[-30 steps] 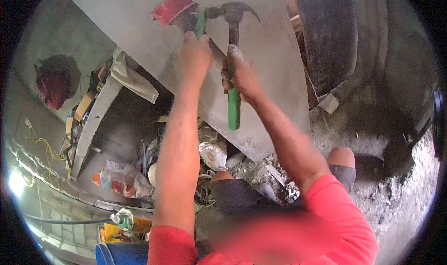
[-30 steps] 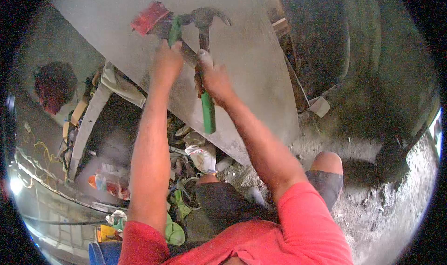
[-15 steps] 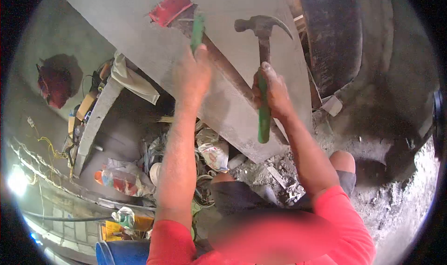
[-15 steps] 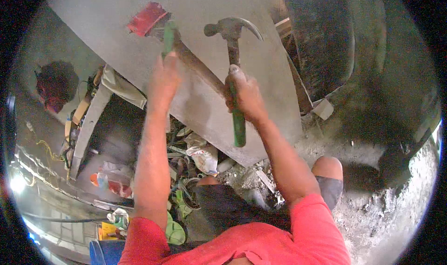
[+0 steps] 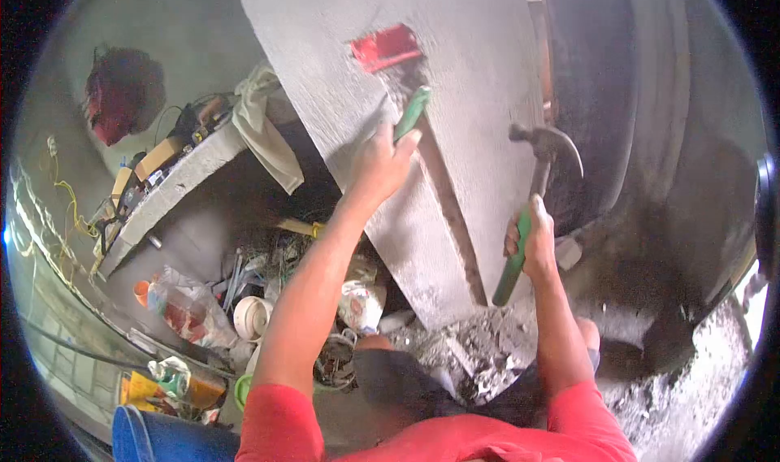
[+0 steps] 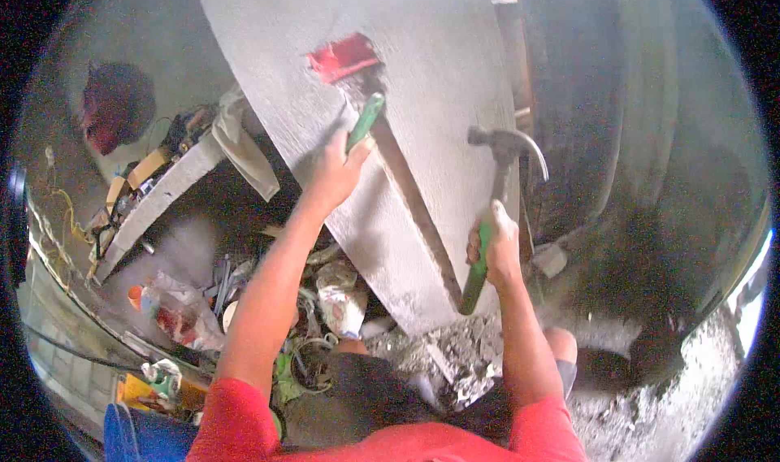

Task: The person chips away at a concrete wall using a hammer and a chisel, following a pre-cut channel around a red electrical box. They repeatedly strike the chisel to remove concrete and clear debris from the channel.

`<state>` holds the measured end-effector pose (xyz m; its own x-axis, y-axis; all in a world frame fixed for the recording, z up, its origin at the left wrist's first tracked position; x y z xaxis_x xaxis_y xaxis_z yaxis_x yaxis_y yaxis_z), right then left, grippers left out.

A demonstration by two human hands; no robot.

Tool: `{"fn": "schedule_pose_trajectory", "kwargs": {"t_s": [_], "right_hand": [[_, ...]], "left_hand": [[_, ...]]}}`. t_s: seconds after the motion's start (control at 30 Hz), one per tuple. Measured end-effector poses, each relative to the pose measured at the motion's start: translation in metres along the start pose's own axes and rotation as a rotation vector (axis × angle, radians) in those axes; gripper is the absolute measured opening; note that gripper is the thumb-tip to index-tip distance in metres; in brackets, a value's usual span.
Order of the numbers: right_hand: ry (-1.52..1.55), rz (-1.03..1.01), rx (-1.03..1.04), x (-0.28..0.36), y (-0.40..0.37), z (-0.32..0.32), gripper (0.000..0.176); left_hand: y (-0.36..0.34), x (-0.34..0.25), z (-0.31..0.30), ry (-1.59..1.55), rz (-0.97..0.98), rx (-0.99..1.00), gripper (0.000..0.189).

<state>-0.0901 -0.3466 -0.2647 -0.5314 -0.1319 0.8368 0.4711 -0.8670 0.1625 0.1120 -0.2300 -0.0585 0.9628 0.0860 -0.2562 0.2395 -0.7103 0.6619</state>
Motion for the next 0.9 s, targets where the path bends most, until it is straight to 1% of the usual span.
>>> {"fn": "schedule_pose_trajectory", "kwargs": {"t_s": [0.1, 0.17, 0.2, 0.27, 0.3, 0.37, 0.43, 0.47, 0.5, 0.53, 0.57, 0.6, 0.63, 0.7, 0.73, 0.77, 0.8, 0.83, 0.87, 0.9], "right_hand": [[-0.076, -0.076, -0.039, 0.004, 0.003, -0.011, 0.055], [-0.112, -0.092, -0.027, 0.004, 0.003, -0.016, 0.057], [-0.148, -0.154, -0.011, 0.012, -0.003, -0.01, 0.056], [-0.114, -0.144, -0.007, 0.008, -0.001, -0.01, 0.056], [-0.076, -0.12, 0.007, 0.003, -0.003, -0.011, 0.055], [-0.056, -0.101, 0.017, 0.001, -0.01, -0.014, 0.052], [-0.134, -0.117, 0.004, 0.0, -0.015, -0.022, 0.046], [-0.127, -0.103, -0.013, -0.012, -0.012, -0.037, 0.041], [-0.119, -0.101, -0.019, -0.017, -0.014, -0.046, 0.041], [-0.081, -0.045, -0.027, -0.027, -0.017, -0.055, 0.039], [-0.042, 0.015, -0.036, -0.038, -0.02, -0.065, 0.038], [0.003, 0.066, -0.048, -0.049, -0.021, -0.078, 0.038], [0.023, 0.076, -0.056, -0.056, -0.021, -0.09, 0.038], [0.001, 0.101, -0.113, -0.073, -0.026, -0.116, 0.038], [0.009, 0.081, -0.133, -0.077, -0.028, -0.126, 0.038], [0.026, 0.122, -0.133, -0.084, -0.03, -0.134, 0.038], [0.084, 0.148, -0.157, -0.085, -0.034, -0.138, 0.037], [0.139, 0.167, -0.179, -0.085, -0.036, -0.14, 0.037], [0.201, 0.176, -0.183, -0.085, -0.037, -0.143, 0.037], [0.259, 0.183, -0.183, -0.086, -0.038, -0.145, 0.037]], "left_hand": [[-0.018, 0.015, -0.022, 0.004, -0.024, -0.012, 0.044], [-0.037, -0.001, -0.009, 0.118, 0.179, 0.129, 0.036], [-0.04, -0.004, -0.008, 0.109, 0.19, 0.125, 0.036], [-0.041, 0.0, -0.006, -0.114, 0.053, 0.087, 0.033], [-0.035, -0.005, -0.009, -0.123, 0.06, 0.098, 0.033], [-0.01, -0.02, -0.035, 0.02, 0.087, -0.019, 0.03], [0.019, -0.039, -0.053, 0.23, 0.24, -0.157, 0.026], [0.033, -0.043, -0.06, 0.198, 0.214, -0.185, 0.027], [0.046, -0.047, -0.067, 0.169, 0.189, -0.209, 0.029], [0.065, -0.044, -0.064, 0.173, 0.195, -0.196, 0.029], [0.084, -0.038, -0.058, 0.191, 0.201, -0.153, 0.034], [0.091, -0.041, -0.052, 0.211, 0.207, -0.107, 0.039], [0.095, -0.044, -0.046, 0.222, 0.214, -0.087, 0.039], [0.102, -0.045, -0.041, 0.249, 0.187, -0.129, 0.041], [0.1, -0.047, -0.043, 0.327, 0.287, -0.238, 0.047], [0.104, -0.04, -0.039, 0.349, 0.289, -0.202, 0.047], [0.112, -0.025, -0.038, 0.234, 0.159, -0.093, 0.05], [0.116, -0.023, -0.035, 0.121, 0.026, 0.006, 0.053], [0.112, -0.026, -0.033, -0.049, -0.025, 0.051, 0.055], [0.109, -0.028, -0.033, -0.03, -0.034, 0.064, 0.055]]}}
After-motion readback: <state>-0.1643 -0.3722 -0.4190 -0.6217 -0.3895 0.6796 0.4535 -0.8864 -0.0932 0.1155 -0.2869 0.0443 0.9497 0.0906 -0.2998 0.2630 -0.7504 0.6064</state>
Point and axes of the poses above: each hand's wrist, its own y-axis towards the middle knuckle, its own z-axis out of the palm, x = y × z, the point moved 8 cm from there along y, towards the middle knuckle, and after that the axes turned 1 degree about y, right-handed, at the moved point
